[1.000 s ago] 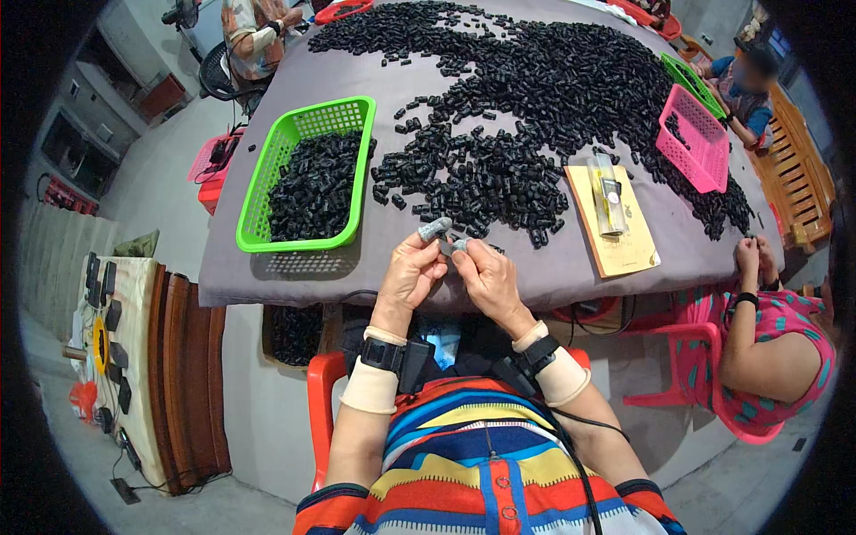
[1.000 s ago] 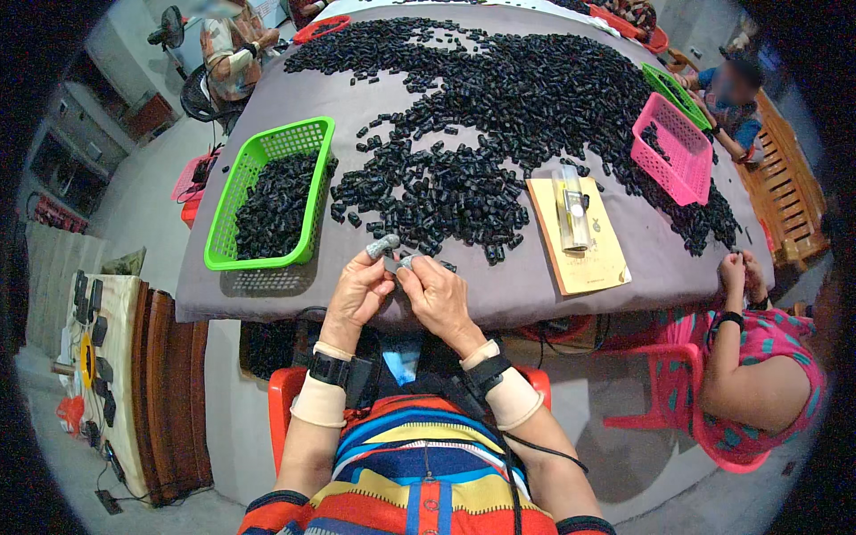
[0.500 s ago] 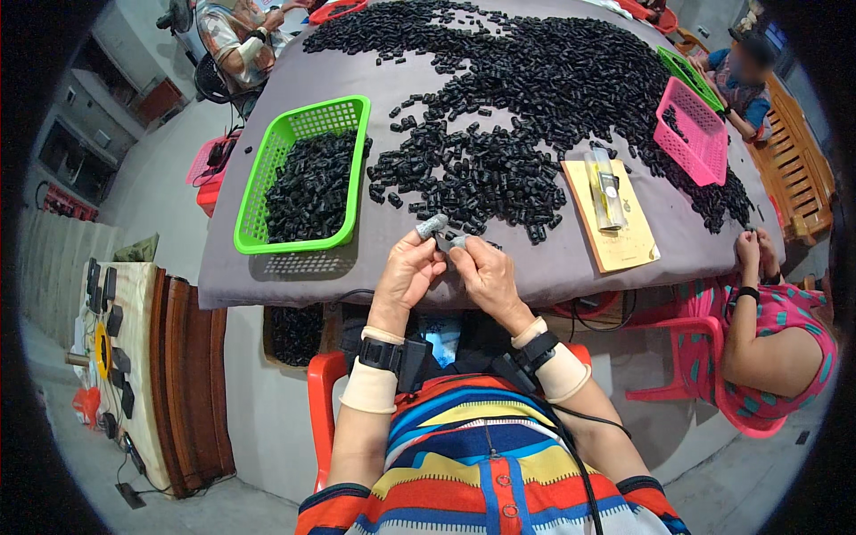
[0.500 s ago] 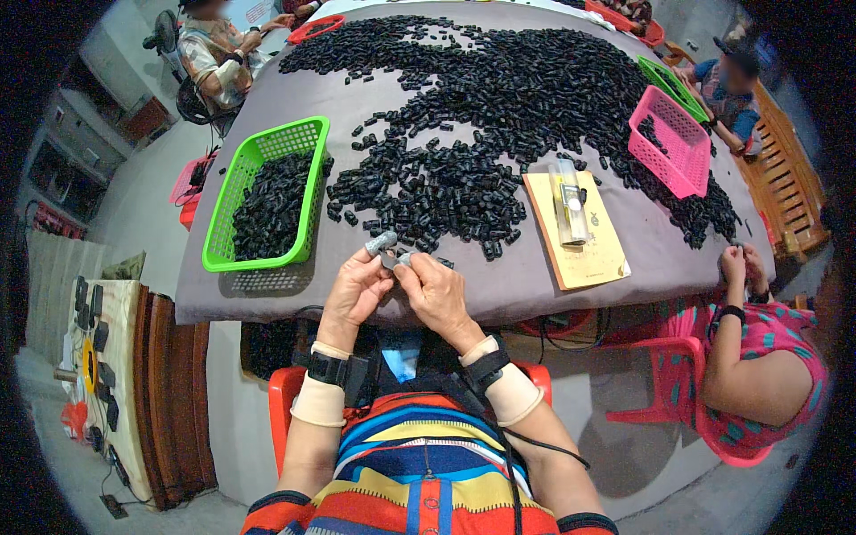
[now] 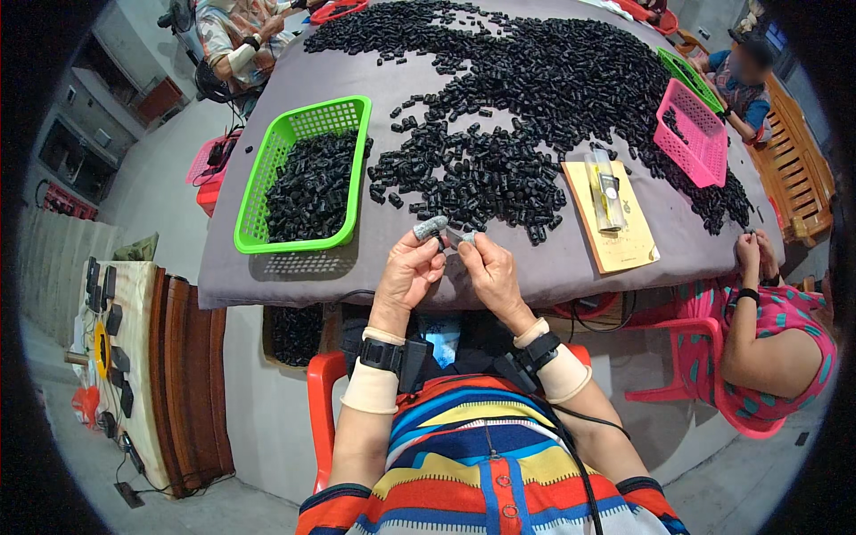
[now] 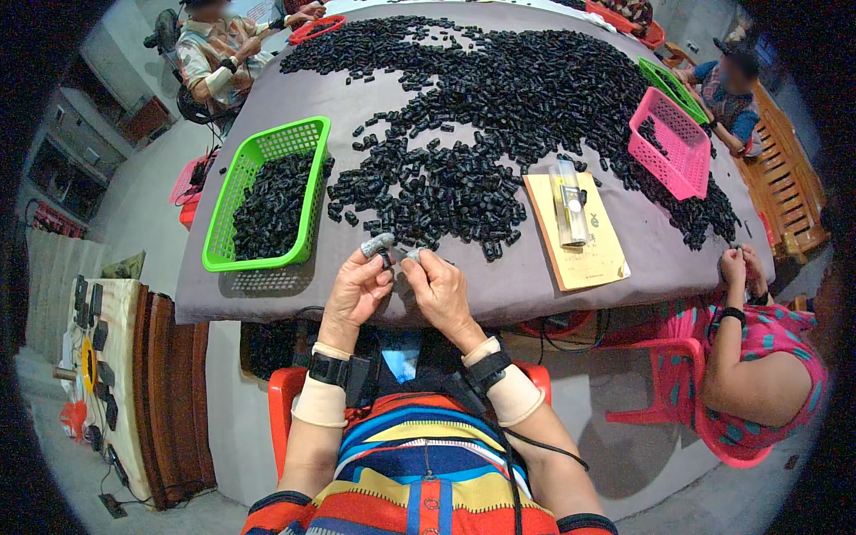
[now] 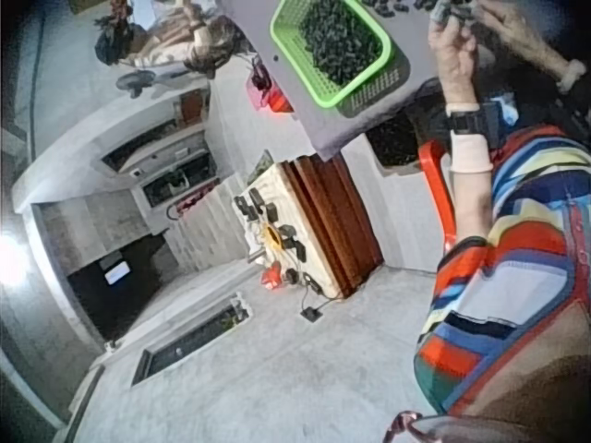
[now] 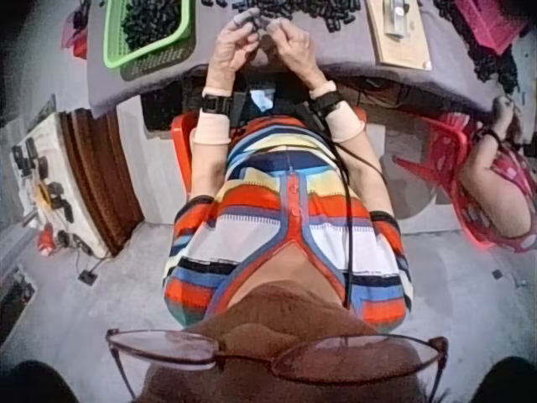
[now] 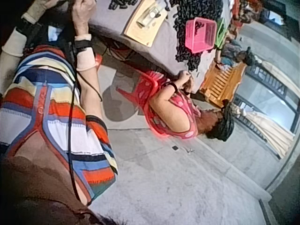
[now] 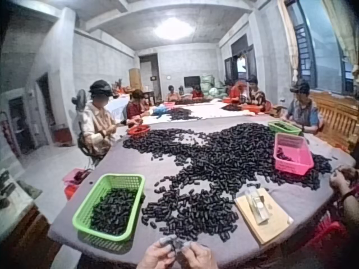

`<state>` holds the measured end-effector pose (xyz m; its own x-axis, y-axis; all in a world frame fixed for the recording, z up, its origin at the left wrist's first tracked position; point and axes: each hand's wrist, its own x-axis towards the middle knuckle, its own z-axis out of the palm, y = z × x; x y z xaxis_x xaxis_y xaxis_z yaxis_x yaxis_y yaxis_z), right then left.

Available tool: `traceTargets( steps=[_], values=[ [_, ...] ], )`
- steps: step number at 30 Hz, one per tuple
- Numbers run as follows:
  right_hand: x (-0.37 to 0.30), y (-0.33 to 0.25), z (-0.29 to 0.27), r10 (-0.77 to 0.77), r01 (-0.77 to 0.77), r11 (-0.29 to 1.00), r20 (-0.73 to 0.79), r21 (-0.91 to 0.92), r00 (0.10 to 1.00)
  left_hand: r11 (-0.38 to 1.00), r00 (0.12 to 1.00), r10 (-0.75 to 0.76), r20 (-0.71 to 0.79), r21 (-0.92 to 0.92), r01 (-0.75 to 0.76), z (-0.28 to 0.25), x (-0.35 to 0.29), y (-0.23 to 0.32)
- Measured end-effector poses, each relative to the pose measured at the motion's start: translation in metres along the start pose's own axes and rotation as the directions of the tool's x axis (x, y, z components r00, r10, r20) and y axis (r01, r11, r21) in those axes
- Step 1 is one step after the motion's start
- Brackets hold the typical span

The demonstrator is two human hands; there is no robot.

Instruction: Manually assembling small black plastic components by pressing them together.

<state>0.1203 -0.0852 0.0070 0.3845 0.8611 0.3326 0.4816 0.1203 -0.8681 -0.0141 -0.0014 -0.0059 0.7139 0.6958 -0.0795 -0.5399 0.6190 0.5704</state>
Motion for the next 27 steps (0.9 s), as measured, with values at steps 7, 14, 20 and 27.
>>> traceTargets(
  steps=[7,14,20,27],
  values=[
    [0.0,0.0,0.0,-0.013,0.012,1.0,-0.007,-0.017,1.0,0.999,0.999,-0.001,-0.055,-0.041,-0.001,-0.005,0.001,-0.005],
    [-0.002,-0.004,0.001,-0.112,0.112,0.993,-0.001,-0.049,0.994,0.996,0.999,-0.009,-0.034,0.09,0.012,-0.006,0.002,-0.006],
    [0.0,-0.004,0.003,-0.069,0.068,0.993,-0.01,-0.099,0.998,0.984,0.999,-0.003,-0.039,0.177,0.01,0.006,-0.001,-0.008],
    [-0.001,-0.001,0.0,-0.04,0.04,0.996,0.008,-0.078,0.999,0.993,0.999,0.023,-0.034,0.118,-0.018,-0.005,0.002,-0.008]
  ],
)
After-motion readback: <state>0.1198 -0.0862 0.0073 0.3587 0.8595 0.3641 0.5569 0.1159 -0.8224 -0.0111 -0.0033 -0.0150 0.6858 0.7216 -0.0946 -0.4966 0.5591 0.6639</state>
